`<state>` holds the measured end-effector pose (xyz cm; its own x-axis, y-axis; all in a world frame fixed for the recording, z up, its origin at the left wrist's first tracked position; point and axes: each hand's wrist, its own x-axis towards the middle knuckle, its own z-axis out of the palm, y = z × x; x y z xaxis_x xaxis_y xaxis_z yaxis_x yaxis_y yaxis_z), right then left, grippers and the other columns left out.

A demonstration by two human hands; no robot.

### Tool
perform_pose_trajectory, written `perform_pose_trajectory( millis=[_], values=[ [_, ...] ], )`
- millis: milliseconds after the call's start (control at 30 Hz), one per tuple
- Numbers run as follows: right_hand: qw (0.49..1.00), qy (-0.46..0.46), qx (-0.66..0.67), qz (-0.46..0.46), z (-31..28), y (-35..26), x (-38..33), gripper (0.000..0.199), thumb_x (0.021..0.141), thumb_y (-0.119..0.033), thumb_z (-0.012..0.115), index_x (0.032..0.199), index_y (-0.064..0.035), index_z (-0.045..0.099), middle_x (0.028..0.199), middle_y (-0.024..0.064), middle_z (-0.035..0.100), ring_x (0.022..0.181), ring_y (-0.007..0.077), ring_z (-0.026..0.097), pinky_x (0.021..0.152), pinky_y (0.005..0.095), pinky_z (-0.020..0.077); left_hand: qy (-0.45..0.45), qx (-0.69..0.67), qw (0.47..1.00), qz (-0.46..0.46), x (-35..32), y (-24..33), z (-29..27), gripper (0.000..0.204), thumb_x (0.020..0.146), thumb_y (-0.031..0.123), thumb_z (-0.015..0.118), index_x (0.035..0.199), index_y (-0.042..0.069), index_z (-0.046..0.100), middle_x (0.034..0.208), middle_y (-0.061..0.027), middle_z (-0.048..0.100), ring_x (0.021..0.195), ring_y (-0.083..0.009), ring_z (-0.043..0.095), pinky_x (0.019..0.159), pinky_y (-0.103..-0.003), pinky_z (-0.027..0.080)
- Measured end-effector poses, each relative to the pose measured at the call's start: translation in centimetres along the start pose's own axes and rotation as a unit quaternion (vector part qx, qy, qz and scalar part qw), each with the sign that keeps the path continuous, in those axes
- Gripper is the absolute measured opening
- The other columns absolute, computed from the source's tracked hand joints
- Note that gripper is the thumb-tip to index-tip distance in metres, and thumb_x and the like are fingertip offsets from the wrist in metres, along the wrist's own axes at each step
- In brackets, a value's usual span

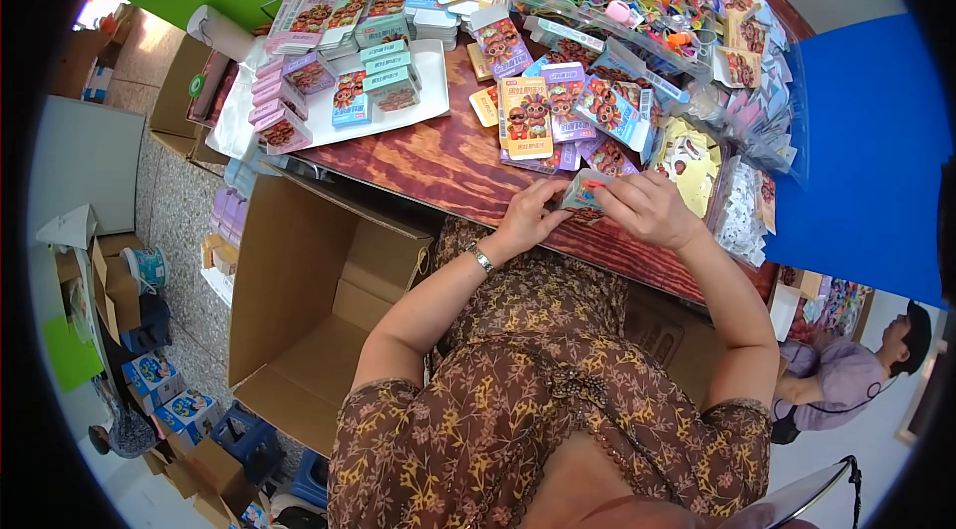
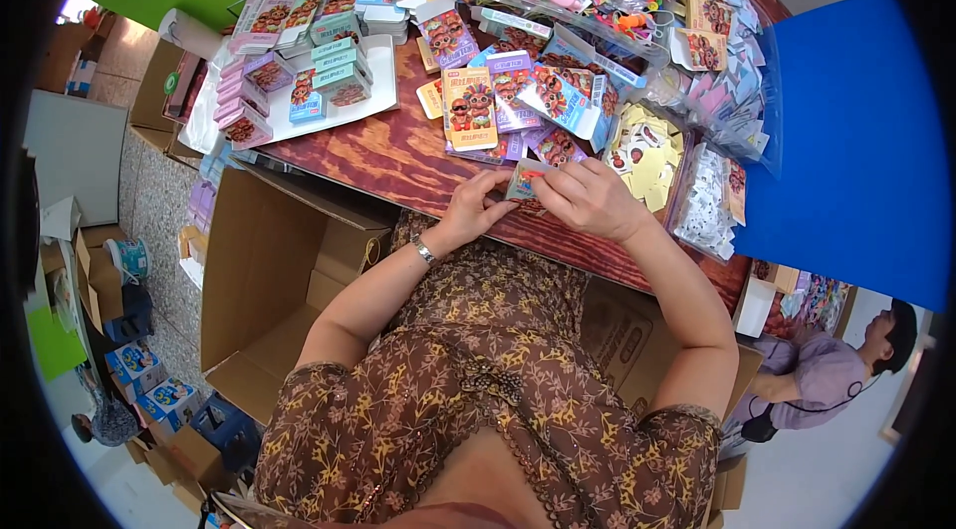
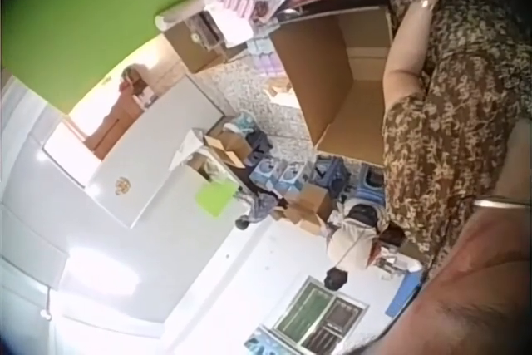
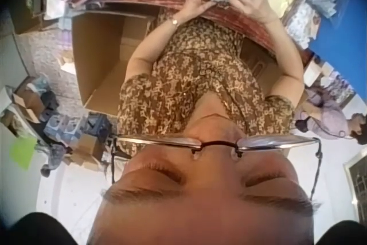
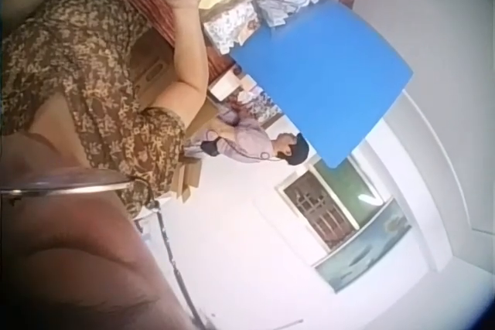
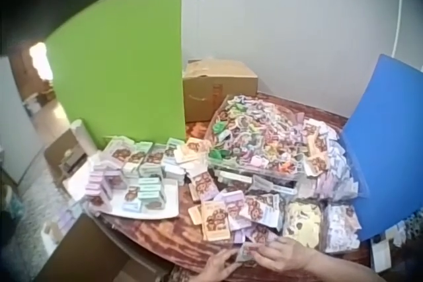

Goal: Sort and organize small packaged items on a table.

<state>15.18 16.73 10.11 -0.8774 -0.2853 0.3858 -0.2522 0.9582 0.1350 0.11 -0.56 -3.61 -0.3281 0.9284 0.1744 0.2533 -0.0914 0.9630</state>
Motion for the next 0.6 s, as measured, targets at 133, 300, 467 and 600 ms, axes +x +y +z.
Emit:
perform_pose_trajectory(
  millis=[133,300,467,600],
  values=[
    [0.996,-0.049,0.016,0.069,0.2,-0.4,-0.4,0.034,0.078,-0.016,0.072,0.11,-0.0062,0.069,0.103,0.0057,0.067,0.084,0.0205,0.065,0.067,0.0335,0.0514,-0.005,0.002,1.0,-0.002,-0.1,0.1,-0.1,0.05,0.085,0.003,0.077,0.132,0.003,0.059,0.114,-0.0149,0.063,0.096,-0.0282,0.069,0.068,-0.032,0.064],
    [0.992,-0.064,0.023,0.11,0.3,-0.6,-1.3,0.034,0.077,-0.015,0.07,0.109,-0.0039,0.066,0.099,0.0072,0.063,0.085,0.0225,0.064,0.07,0.0345,0.0541,0.004,0.005,1.0,0.017,-0.1,0.0,0.1,0.051,0.085,0.003,0.077,0.133,0.003,0.058,0.112,-0.0146,0.063,0.092,-0.0277,0.069,0.064,-0.032,0.062],
    [0.99,-0.123,0.013,0.063,-0.2,-1.8,0.3,0.019,0.078,-0.014,0.064,0.094,-0.005,0.063,0.089,0.0044,0.056,0.087,0.0208,0.062,0.067,0.0333,0.0566,0.009,0.011,1.0,0.017,-0.2,0.2,0.3,0.051,0.085,0.002,0.076,0.133,0.003,0.057,0.11,-0.0146,0.063,0.089,-0.0276,0.068,0.064,-0.032,0.06],
    [0.983,-0.176,0.03,0.041,-0.7,-1.1,0.3,0.02,0.076,-0.015,0.064,0.094,-0.005,0.063,0.089,0.0052,0.057,0.089,0.0214,0.062,0.068,0.0339,0.0579,0.0,0.037,0.998,0.057,0.0,0.6,0.0,0.052,0.084,-0.001,0.075,0.133,0.004,0.057,0.109,-0.0148,0.063,0.089,-0.0289,0.068,0.067,-0.034,0.06]
  ],
)
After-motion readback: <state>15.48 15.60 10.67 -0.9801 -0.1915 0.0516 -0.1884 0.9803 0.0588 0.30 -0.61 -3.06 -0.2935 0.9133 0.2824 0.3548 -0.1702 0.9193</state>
